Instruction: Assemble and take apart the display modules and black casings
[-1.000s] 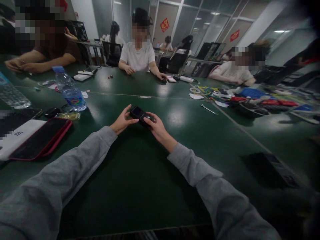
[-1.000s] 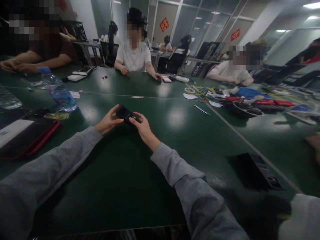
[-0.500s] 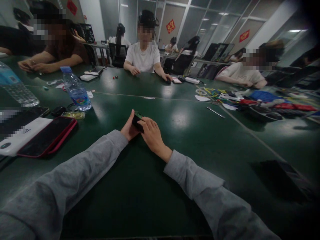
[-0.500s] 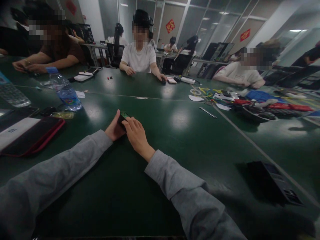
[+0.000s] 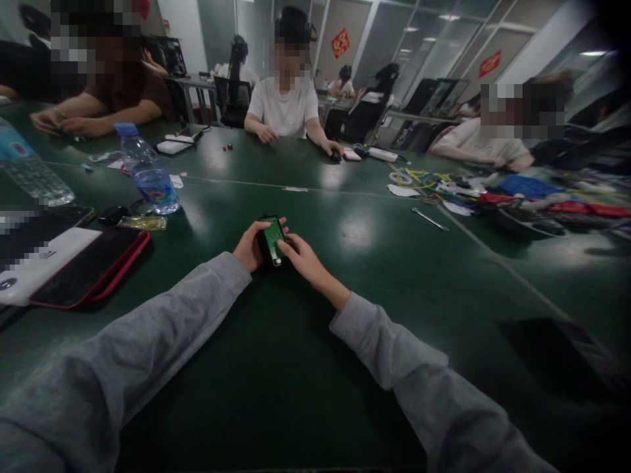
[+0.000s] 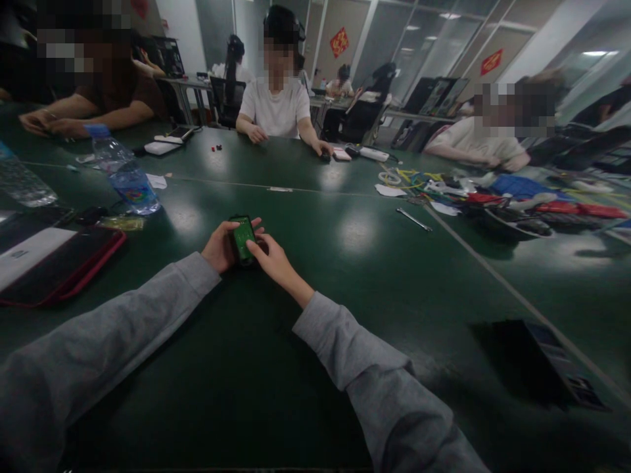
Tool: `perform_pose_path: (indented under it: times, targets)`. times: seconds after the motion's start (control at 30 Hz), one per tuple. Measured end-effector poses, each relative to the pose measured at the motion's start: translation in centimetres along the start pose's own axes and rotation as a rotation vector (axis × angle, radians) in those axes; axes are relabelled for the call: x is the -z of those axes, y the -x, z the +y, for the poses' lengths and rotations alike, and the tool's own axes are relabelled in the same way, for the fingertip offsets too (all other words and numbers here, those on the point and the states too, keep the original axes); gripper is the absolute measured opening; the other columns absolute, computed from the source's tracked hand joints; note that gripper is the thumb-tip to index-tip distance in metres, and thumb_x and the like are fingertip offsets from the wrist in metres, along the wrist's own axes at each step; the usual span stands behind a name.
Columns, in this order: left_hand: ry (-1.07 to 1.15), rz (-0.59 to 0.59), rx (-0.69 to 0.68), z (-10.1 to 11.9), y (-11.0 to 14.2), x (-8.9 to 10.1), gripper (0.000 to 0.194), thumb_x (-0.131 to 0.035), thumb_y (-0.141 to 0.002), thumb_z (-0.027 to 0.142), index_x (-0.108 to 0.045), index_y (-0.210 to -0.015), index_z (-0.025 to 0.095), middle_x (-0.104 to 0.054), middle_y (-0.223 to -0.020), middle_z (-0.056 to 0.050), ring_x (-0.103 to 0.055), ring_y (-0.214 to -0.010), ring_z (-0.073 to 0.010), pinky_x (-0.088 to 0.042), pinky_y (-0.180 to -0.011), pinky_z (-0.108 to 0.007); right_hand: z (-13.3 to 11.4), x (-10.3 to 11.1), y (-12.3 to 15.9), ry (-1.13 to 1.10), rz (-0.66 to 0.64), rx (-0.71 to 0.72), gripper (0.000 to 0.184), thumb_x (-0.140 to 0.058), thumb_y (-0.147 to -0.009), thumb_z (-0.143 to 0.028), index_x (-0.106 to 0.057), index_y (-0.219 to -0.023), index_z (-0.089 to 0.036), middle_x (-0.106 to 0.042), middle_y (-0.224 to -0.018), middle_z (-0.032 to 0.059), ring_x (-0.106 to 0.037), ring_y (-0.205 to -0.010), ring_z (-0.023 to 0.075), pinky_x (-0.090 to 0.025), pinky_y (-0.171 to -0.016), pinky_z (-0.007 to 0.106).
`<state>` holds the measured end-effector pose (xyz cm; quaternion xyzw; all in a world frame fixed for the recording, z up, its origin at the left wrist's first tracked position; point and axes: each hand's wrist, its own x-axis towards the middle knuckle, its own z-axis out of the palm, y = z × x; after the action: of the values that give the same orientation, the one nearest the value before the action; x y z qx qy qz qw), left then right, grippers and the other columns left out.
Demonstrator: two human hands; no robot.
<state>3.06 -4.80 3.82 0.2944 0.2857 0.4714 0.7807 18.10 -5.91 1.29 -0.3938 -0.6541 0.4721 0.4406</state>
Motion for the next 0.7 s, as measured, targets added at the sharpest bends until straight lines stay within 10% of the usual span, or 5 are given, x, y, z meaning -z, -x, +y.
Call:
perform_pose_path:
  times: [0.43, 0.7]
  targets:
    - [-0.027, 0.044, -0.053, -0.9, -0.8, -0.5, 0.04, -0.053, -0.088, 0.038, -0.064, -0.118, 0.013, -0.073, -0.099, -0.01, -0.066, -0.097, -0.0229, -0.047, -0.093, -0.037, -0.4, 0.9, -0.3, -0.128, 0.011, -0.075, 0.06, -0.073, -0.074, -0.043, -0.051, -0.123, -0.016, -0.06, -0.12, 0.0122, -0.057, -0.111, 0.0234, -0.045, -0.102, 0.045]
    - [0.076, 0.113, 0.019, -0.3, -0.9, -0.7, 0.06, -0.042, -0.09, 0.065, -0.065, -0.111, 0.013, -0.072, -0.091, -0.012, -0.067, -0.093, -0.0228, -0.05, -0.089, -0.035, -0.6, 0.1, 0.5, 0.657, 0.39, 0.23, 0.06, -0.066, -0.076, -0.027, -0.044, -0.13, -0.015, -0.045, -0.121, 0.015, -0.05, -0.112, 0.0283, -0.047, -0.096, 0.049]
